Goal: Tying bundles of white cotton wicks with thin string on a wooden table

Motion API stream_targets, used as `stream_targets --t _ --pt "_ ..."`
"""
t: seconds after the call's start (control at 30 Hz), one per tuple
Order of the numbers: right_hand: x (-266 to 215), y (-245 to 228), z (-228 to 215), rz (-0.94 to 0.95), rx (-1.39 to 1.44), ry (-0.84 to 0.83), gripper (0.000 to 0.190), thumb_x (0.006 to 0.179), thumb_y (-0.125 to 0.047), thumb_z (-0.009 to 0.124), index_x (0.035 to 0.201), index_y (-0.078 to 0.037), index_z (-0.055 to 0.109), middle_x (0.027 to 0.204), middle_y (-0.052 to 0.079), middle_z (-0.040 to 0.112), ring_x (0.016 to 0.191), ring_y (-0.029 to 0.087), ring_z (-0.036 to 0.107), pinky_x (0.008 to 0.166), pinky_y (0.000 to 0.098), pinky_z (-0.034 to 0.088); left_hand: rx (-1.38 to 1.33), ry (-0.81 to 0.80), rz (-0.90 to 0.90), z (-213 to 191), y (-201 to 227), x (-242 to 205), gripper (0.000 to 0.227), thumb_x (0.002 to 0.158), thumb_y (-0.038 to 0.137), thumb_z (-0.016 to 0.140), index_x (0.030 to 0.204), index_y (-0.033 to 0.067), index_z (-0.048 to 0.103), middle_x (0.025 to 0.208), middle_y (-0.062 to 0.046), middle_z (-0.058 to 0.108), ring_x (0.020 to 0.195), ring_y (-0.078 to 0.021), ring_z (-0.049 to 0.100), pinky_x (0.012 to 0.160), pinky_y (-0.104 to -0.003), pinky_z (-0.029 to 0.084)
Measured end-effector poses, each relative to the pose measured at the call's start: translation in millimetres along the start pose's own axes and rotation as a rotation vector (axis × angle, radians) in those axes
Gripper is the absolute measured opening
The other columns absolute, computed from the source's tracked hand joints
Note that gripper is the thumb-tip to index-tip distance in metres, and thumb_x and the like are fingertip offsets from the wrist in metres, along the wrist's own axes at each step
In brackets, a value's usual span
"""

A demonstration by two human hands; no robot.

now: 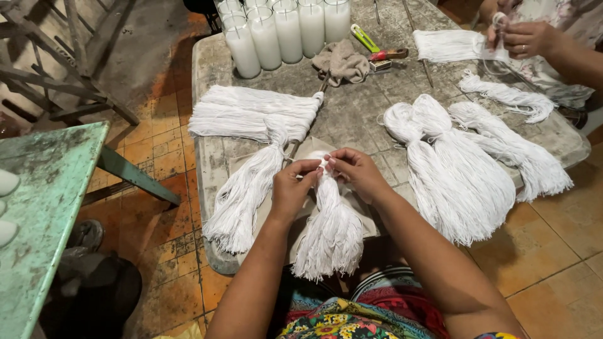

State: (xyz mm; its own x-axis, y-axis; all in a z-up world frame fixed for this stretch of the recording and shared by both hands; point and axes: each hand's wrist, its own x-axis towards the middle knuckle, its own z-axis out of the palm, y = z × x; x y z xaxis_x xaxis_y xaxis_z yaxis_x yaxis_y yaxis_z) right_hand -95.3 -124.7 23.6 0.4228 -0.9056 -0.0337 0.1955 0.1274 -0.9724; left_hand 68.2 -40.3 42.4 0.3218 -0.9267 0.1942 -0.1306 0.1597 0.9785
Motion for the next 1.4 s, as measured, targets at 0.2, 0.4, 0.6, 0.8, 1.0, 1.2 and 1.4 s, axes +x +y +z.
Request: stream_targets --t 0.2,0.4,0.6,0.8,1.0,1.2,1.4 --pt "-14 -18 10 0.023 0.019 -0.037 0.023 0.09 -0.015 0.078 0.106 -0.001 0.071 0.082 0.008 0.07 0.065 0.012 0.068 0.051 0.0193 0.054 0.202 0.036 0.23 -2 29 -1 0.045 0.083 0.002 0.082 0.124 0.0166 0.076 0.09 -0.012 0.079 0.083 -0.0151 0.073 0.067 -0.026 0.063" --pt "-9 2 7 -0.014 -0.007 -0.114 0.013 0.089 -0.007 0.076 0.099 -0.002 0.072 0.071 0.007 0.066 0.052 0.012 0.064 0.042 0.0201 0.046 0.363 -0.009 0.39 -4 38 7 0.046 0.08 0.002 0.083 0.122 0.02 0.077 0.089 -0.007 0.079 0.083 -0.0215 0.074 0.065 -0.029 0.063" --pt "-4 7 15 -0.069 -0.005 -0.081 0.014 0.09 -0.01 0.077 0.099 -0.001 0.072 0.074 0.007 0.065 0.055 0.011 0.062 0.044 0.0195 0.044 0.245 0.021 0.279 -5 22 7 0.041 0.083 0.006 0.081 0.123 0.0146 0.074 0.099 -0.013 0.079 0.091 -0.0244 0.075 0.077 -0.036 0.062" --pt "-2 15 9 -0.012 0.013 -0.043 0.018 0.093 -0.015 0.076 0.102 -0.002 0.069 0.076 0.005 0.063 0.061 0.011 0.064 0.042 0.0179 0.047 0.357 0.032 0.157 -1 -12 0 0.016 0.08 0.019 0.088 0.094 0.0141 0.082 0.086 -0.007 0.071 0.084 -0.0273 0.073 0.076 -0.035 0.06" --pt "3 24 6 -0.017 0.015 -0.031 0.019 0.093 -0.018 0.077 0.104 -0.004 0.069 0.08 0.004 0.063 0.065 0.011 0.066 0.044 0.0178 0.051 0.506 0.008 0.014 2 -17 4 0.021 0.078 0.036 0.088 0.095 0.0253 0.082 0.09 0.001 0.072 0.092 -0.0215 0.072 0.082 -0.034 0.059" --pt "-5 7 10 0.019 0.04 -0.019 0.019 0.095 -0.018 0.073 0.108 -0.004 0.069 0.085 0.008 0.067 0.069 0.014 0.069 0.047 0.0186 0.056 0.3 0.004 -0.004 -7 -16 3 0.016 0.083 0.022 0.084 0.096 0.0134 0.081 0.092 -0.008 0.073 0.09 -0.0263 0.074 0.076 -0.035 0.061" --pt "-16 -19 12 0.01 -0.169 -0.096 0.019 0.091 -0.015 0.076 0.102 0.0 0.073 0.079 0.008 0.069 0.065 0.011 0.066 0.047 0.0193 0.056 0.278 -0.118 0.387 -19 25 -5 0.022 0.081 0.001 0.08 0.097 0.0153 0.082 0.098 -0.007 0.073 0.097 -0.0285 0.073 0.081 -0.035 0.061"
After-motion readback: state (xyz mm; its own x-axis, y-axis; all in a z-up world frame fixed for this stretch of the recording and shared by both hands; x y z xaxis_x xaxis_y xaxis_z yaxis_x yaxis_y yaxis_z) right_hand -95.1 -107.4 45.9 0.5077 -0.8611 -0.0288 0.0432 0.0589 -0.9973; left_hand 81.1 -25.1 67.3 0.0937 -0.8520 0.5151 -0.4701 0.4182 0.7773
